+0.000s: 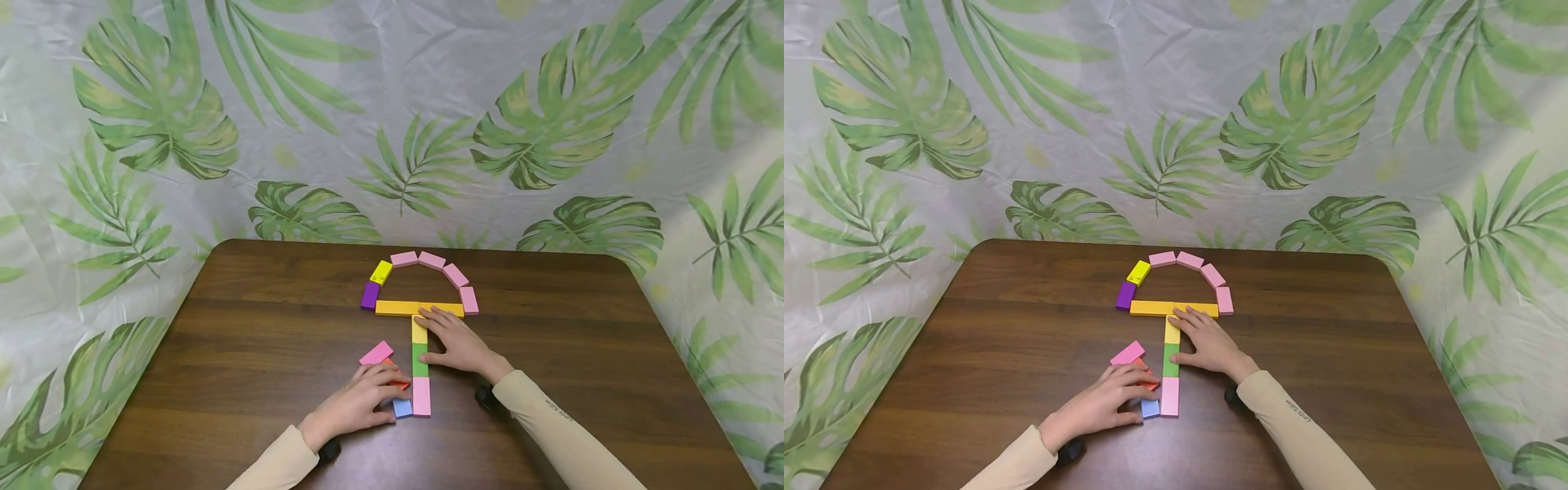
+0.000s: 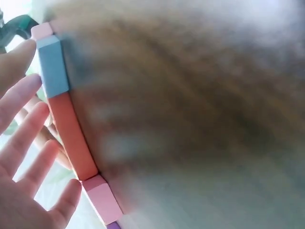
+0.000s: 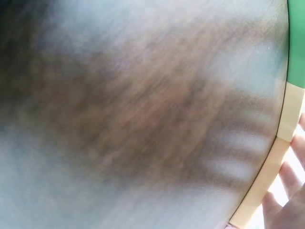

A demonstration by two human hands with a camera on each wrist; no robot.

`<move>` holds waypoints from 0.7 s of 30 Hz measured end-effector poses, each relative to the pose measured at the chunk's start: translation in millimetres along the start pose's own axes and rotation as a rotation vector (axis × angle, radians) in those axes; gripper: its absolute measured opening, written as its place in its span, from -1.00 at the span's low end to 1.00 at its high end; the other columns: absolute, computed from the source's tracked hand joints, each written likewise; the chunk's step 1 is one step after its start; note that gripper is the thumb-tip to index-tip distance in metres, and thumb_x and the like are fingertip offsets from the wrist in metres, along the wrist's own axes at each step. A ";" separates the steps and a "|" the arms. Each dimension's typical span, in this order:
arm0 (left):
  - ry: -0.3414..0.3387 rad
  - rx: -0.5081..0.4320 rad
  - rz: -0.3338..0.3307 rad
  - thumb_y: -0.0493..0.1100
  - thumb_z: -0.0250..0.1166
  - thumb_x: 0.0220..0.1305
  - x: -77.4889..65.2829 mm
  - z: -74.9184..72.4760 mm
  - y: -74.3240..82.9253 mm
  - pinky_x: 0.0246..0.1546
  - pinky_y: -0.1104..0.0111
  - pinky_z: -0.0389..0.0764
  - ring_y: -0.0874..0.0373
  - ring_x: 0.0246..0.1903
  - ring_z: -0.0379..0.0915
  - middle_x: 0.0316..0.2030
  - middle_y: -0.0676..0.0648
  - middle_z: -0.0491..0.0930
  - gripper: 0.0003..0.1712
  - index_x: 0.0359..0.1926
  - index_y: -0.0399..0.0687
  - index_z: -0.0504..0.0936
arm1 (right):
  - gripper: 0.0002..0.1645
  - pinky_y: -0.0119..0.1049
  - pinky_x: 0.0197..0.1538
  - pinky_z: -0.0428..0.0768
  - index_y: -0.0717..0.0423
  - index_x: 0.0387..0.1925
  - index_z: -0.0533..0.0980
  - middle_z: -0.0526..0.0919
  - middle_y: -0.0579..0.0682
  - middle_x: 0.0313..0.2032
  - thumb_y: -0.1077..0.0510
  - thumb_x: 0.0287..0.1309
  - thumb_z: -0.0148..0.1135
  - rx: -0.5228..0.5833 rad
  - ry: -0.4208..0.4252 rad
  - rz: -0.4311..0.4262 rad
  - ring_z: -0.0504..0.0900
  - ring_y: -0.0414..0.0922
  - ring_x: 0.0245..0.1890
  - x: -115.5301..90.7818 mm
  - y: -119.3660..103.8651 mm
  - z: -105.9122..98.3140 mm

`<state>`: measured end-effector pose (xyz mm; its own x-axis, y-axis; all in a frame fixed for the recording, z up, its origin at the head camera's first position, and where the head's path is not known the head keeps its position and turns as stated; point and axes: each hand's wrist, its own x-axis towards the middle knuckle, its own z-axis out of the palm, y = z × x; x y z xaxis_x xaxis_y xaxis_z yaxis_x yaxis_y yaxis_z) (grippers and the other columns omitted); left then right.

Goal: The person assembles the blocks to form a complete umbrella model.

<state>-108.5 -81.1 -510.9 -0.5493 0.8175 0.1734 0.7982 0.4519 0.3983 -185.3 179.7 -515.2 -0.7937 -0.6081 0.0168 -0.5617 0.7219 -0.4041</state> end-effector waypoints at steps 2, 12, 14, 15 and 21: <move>0.004 0.038 -0.003 -0.03 0.41 0.14 -0.3 2.1 0.7 0.20 0.03 0.23 0.04 0.26 0.19 0.18 0.06 0.47 -0.61 0.00 0.07 0.66 | -0.03 0.12 0.35 0.05 0.07 0.41 0.21 0.16 0.09 0.41 -0.29 0.10 0.25 0.000 -0.005 0.005 0.00 0.11 0.42 0.2 0.3 0.1; 0.052 0.104 -0.057 -0.07 0.46 0.06 -13.6 -3.9 -6.7 0.12 0.06 0.29 0.06 0.19 0.24 0.02 0.05 0.47 -0.75 -0.22 0.11 0.62 | -0.02 0.11 0.35 0.05 0.05 0.42 0.20 0.15 0.08 0.42 -0.31 0.09 0.25 0.000 -0.017 0.017 -0.01 0.10 0.43 0.9 -0.5 0.0; 0.063 0.113 -0.079 -0.09 0.46 0.04 -18.9 -7.8 -11.2 0.11 0.07 0.30 0.07 0.14 0.27 -0.02 0.05 0.47 -0.76 -0.26 0.10 0.60 | -0.02 0.12 0.35 0.05 0.06 0.42 0.20 0.15 0.09 0.41 -0.30 0.09 0.25 -0.001 -0.018 0.019 -0.01 0.11 0.42 0.9 -0.8 -0.2; 0.068 0.117 -0.090 -0.10 0.47 0.03 -21.9 -9.9 -13.6 0.10 0.06 0.30 0.07 0.12 0.27 -0.03 0.05 0.47 -0.76 -0.28 0.09 0.59 | -0.02 0.12 0.35 0.05 0.06 0.42 0.20 0.15 0.09 0.41 -0.30 0.08 0.26 0.001 -0.019 0.019 -0.01 0.11 0.42 0.8 -1.0 -0.6; 0.100 0.116 -0.170 -0.13 0.51 -0.04 -40.4 -23.4 -30.1 0.06 0.02 0.31 0.05 0.04 0.30 -0.08 0.03 0.45 -0.72 -0.34 0.04 0.56 | -0.02 0.10 0.36 0.05 0.06 0.42 0.19 0.15 0.09 0.41 -0.31 0.09 0.24 -0.008 -0.025 0.014 -0.01 0.10 0.42 0.7 -1.1 -0.9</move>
<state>-116.2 -136.1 -508.9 -0.6957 0.6890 0.2031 0.7117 0.6230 0.3245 -185.5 178.8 -513.9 -0.7953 -0.6061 -0.0111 -0.5528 0.7327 -0.3970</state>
